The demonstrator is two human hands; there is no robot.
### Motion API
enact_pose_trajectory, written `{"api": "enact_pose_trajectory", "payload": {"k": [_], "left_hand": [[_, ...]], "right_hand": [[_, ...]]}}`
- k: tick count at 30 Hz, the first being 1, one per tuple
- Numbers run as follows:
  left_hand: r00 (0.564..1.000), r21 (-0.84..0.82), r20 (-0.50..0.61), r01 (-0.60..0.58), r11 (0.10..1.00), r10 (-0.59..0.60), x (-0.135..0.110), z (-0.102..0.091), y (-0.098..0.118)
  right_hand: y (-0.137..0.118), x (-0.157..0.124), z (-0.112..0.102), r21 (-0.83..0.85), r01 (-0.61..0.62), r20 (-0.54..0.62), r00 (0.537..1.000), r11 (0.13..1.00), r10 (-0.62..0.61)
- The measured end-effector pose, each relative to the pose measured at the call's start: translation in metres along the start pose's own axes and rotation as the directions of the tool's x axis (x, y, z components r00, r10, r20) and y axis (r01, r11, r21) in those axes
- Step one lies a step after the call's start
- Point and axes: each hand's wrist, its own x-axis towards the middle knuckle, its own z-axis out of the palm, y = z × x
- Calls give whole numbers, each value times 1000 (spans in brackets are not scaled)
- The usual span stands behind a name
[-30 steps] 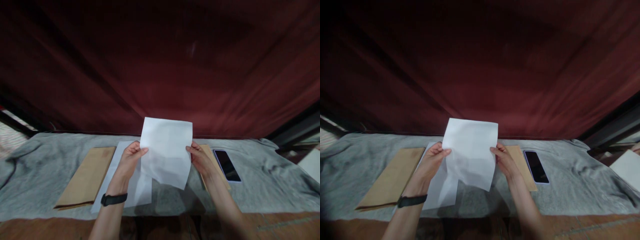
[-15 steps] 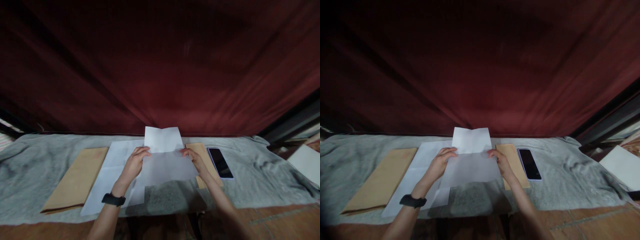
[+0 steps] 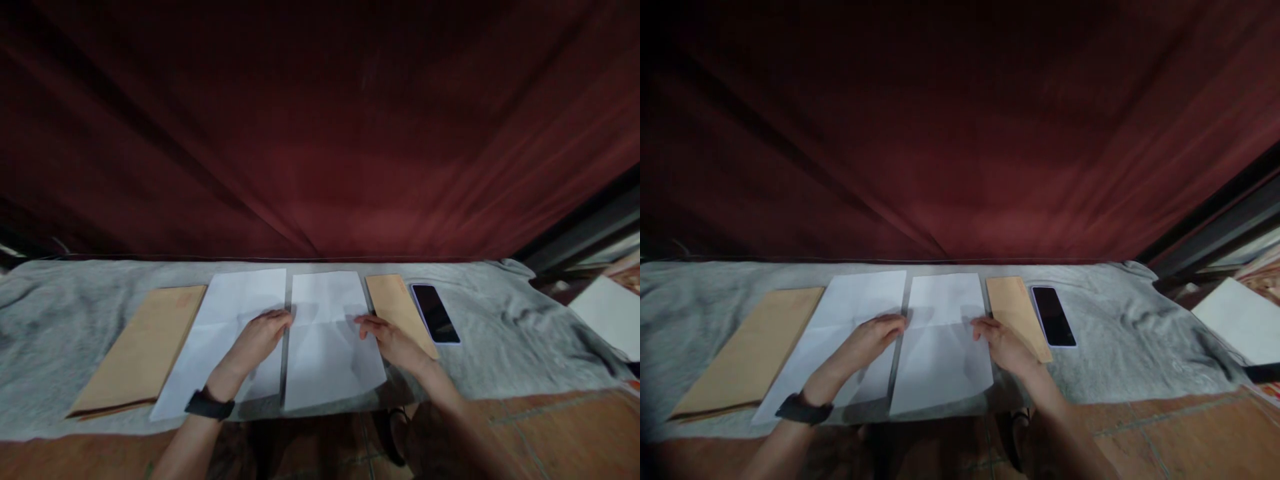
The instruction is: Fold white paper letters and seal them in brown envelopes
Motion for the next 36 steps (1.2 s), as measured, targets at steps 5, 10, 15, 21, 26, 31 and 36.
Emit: {"api": "enact_pose_trajectory", "payload": {"k": [5,10,15,21,26,31,36], "left_hand": [[987,39,-136,-77,996,81,8,16,17],[976,-40,42,-214,976,215,5,31,66],[933,-40,202,-297,954,299,-6,46,89],[949,91,190,-273,958,252,-12,55,83],[955,217,139,-287,933,262,-13,70,82],[944,363,37,-319,875,329,-16,102,93],[944,437,-19,-290,852,330,-17,111,102]], "right_hand": [[-3,-2,6,-130,25,27,999,991,-22],[1,-2,14,-202,63,-9,998,977,-67],[10,-3,20,-170,108,-38,993,979,-116],[22,4,31,-256,79,-88,991,963,-105],[28,9,29,-298,115,-59,989,948,-138],[24,8,14,-263,69,-6,997,962,-73],[11,17,14,-158,29,-127,991,987,-49]]}}
